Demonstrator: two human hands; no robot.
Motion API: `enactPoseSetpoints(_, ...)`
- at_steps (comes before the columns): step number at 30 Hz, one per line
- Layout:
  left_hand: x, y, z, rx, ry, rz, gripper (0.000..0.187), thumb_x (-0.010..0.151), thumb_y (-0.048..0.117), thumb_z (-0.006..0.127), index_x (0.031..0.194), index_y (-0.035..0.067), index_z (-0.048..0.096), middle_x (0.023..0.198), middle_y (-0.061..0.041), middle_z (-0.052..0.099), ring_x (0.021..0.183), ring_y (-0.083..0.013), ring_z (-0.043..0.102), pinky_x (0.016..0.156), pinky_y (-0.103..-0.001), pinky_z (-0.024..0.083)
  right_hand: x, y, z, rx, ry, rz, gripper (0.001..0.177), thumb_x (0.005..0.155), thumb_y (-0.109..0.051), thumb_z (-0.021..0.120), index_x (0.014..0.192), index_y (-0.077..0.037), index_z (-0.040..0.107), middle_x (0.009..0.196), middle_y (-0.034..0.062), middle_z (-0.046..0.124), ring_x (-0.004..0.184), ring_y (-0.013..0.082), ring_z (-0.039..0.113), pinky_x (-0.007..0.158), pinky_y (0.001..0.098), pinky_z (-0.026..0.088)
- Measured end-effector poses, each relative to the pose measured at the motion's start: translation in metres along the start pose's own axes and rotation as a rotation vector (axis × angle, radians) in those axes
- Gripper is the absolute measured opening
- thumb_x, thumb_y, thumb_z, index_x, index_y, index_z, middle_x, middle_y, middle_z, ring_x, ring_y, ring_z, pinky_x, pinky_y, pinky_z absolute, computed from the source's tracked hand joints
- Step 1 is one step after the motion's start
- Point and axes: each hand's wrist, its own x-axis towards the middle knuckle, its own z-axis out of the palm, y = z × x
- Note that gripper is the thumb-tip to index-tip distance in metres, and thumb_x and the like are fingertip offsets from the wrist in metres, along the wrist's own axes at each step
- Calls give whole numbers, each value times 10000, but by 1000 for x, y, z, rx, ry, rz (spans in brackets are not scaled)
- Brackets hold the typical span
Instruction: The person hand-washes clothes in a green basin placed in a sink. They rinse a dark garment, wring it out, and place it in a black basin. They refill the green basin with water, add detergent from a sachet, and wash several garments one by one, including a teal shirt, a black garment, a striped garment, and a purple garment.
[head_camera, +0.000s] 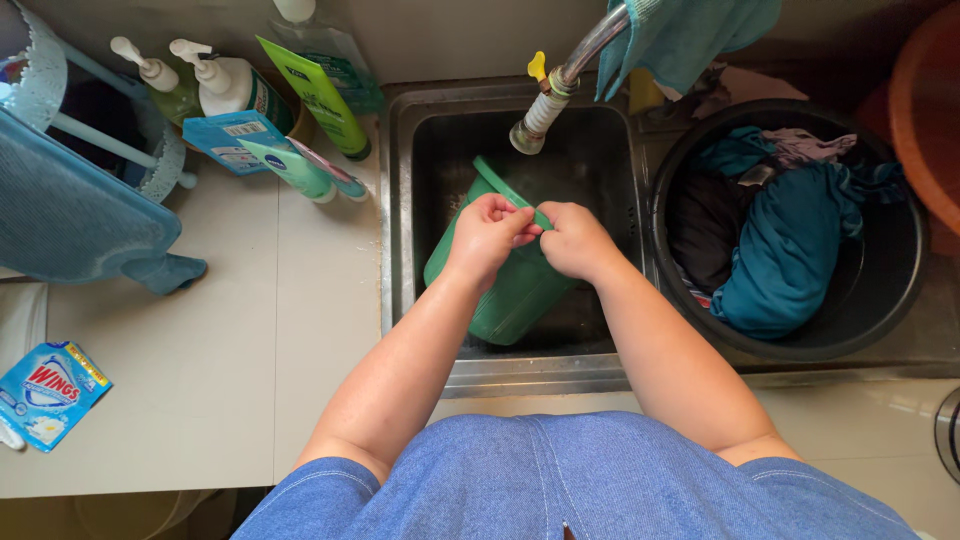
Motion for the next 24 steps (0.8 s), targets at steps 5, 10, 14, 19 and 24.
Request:
enactPoseSetpoints(5, -4, 11, 8, 1, 21, 13, 159, 917, 76, 709, 954, -21, 589, 854, -118, 724, 776, -171, 741, 704, -263, 598, 7, 4, -5, 98, -20, 38, 203, 750, 4, 523, 842, -26, 701, 710, 78, 680, 665, 158, 619, 603, 331, 475)
enactPoseSetpoints(10, -8, 18, 17, -16, 63, -5, 150, 911, 69, 706, 943, -33, 601, 857, -123, 726, 769, -173, 740, 700, -263, 607, 10, 5, -10, 188, -66, 67, 228, 733, 20, 525, 856, -35, 708, 719, 36, 673, 669, 127, 610, 591, 304, 472)
enactPoseSetpoints(14, -4, 24, 22, -52, 64, -7, 134, 903, 51, 696, 952, -48, 620, 862, -128, 727, 774, -170, 733, 712, -263, 611, 19, 5, -22, 254, -110, 137, 257, 711, 40, 529, 872, -49, 709, 701, 15, 639, 633, 116, 569, 555, 296, 436)
enactPoseSetpoints(19, 8, 35, 23, -75, -20, -57, 84, 853, -31, 686, 920, -78, 667, 881, -145, 736, 800, -166, 722, 743, -252, 606, 35, 7, -37, 273, -163, 178, 236, 681, 50, 552, 845, -36, 699, 680, 11, 599, 609, 126, 540, 544, 291, 416)
enactPoseSetpoints(24, 19, 44, 25, -122, -14, -132, 67, 828, -100, 687, 893, -81, 685, 877, -151, 727, 799, -179, 723, 774, -256, 614, 48, 4, -44, 201, -180, 185, 308, 611, 53, 561, 856, -35, 726, 713, 30, 610, 651, 153, 563, 568, 307, 439)
